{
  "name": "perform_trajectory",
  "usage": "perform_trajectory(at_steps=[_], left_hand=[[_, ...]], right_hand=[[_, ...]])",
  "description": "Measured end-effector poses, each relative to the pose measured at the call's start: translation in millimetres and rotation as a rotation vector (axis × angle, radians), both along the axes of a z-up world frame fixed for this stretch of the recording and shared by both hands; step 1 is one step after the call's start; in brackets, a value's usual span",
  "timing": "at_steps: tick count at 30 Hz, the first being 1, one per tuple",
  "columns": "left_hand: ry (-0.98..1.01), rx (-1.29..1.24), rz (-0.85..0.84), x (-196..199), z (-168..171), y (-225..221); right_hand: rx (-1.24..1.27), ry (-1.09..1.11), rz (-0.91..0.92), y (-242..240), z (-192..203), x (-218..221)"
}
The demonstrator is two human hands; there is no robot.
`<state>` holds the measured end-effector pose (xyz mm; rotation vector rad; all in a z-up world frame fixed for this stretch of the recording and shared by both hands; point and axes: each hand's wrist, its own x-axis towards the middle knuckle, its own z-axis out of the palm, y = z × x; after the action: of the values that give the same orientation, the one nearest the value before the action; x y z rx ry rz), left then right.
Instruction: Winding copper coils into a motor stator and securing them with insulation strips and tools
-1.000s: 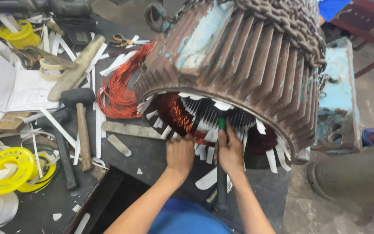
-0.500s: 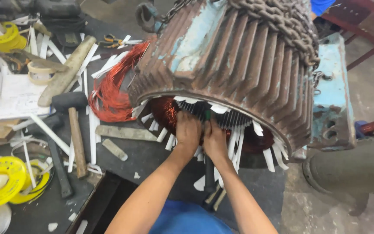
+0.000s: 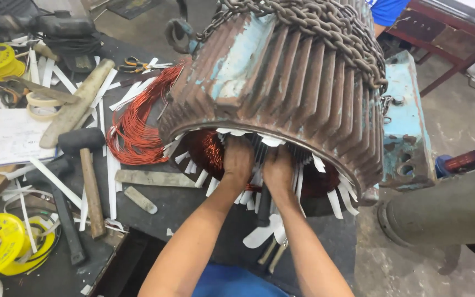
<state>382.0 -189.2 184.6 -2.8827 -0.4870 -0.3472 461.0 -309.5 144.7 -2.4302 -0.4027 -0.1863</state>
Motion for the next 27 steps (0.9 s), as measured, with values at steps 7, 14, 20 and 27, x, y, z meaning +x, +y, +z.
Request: perform_trajectory(at_steps=[7, 14, 20, 27], left_hand=[[-0.159, 0.002, -0.034, 5, -18, 3], [0.034, -0.041, -0.063, -65, -2, -8], [0.096, -0.005, -0.119, -115, 5, -20], [0.044, 0.031, -0.106, -102, 3, -12]], right_hand=[[-0.218, 0.329, 0.202, -6, -34, 49], [0.073, 0.017, 0.147, -5, 126, -134], [0.095, 0.216, 0.201, -36, 137, -163], [0.264, 0.047, 0.198, -33, 110, -172]])
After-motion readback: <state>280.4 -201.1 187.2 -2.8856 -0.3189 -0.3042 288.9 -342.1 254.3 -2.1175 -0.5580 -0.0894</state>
